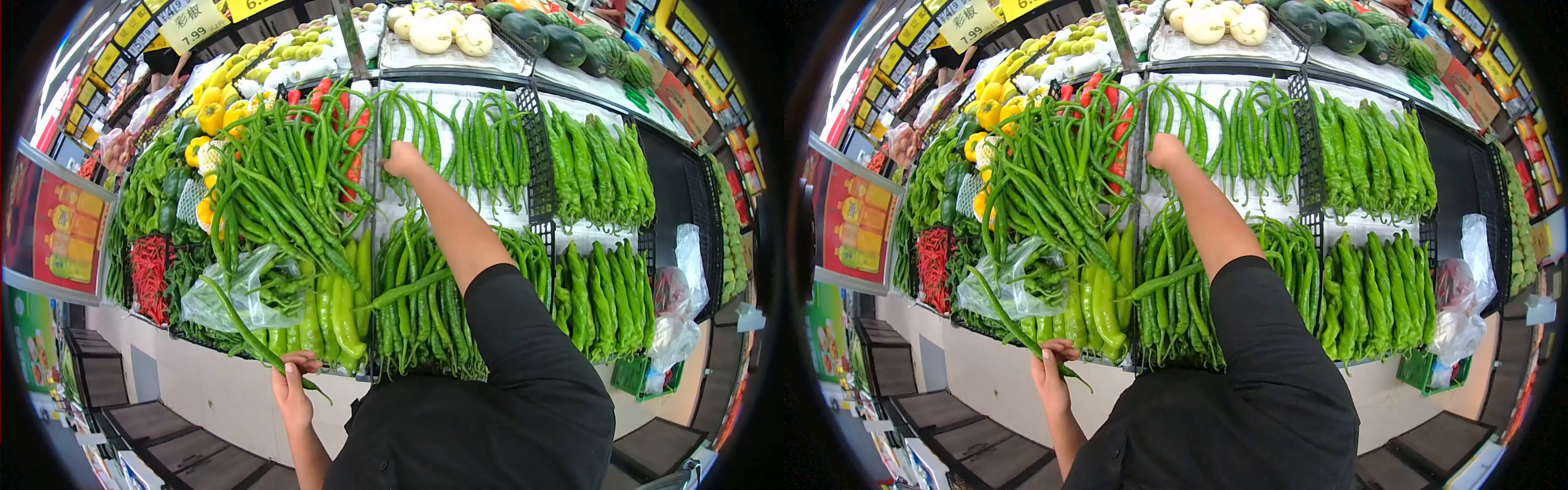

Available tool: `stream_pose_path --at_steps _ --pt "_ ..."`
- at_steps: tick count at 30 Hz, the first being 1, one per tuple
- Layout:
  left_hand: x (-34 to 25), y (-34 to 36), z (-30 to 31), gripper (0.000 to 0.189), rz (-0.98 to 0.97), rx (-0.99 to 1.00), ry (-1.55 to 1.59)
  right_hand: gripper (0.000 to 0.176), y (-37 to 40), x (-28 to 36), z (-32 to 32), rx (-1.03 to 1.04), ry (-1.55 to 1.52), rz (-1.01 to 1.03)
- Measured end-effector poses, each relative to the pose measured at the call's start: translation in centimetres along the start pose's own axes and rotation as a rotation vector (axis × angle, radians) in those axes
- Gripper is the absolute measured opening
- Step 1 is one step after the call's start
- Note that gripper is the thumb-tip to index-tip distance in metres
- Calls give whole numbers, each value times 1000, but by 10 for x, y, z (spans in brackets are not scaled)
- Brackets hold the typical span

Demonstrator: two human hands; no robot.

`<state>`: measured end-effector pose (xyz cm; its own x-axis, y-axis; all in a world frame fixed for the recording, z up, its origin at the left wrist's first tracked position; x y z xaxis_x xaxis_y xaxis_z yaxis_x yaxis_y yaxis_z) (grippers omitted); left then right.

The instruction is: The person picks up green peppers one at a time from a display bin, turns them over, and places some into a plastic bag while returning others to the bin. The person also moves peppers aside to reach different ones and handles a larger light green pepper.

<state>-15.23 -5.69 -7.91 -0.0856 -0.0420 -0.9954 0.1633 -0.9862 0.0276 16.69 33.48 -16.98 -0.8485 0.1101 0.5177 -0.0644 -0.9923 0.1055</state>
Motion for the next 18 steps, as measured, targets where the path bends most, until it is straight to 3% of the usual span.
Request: stream_pose_path --at_steps 7,10,14,16,18 --pt "-2 -6 -4 31 -34 60 3 49 23 7 26 -133 -67 72" --pt "-9 -17 -15 31 -93 121 41 48 77 29 69 -188 -389 157" --pt "-23 -39 -40 28 -192 225 123 31 190 72 98 -213 -620 419" --pt "-28 -50 -52 26 -239 242 145 27 252 93 97 -41 -589 573" --pt "-35 -60 -67 24 -264 229 159 36 295 104 81 160 -580 737"
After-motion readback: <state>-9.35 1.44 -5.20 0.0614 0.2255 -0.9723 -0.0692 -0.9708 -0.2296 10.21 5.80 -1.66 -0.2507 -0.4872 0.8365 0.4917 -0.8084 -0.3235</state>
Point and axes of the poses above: each hand's wrist, its own y-axis away from the middle knuckle, its own z-axis out of the back of the hand, x = y × z, the point moved 1 cm from there along -y, towards the middle knuckle, and after that the axes turned 1 degree about y, right-handed, at the moved point
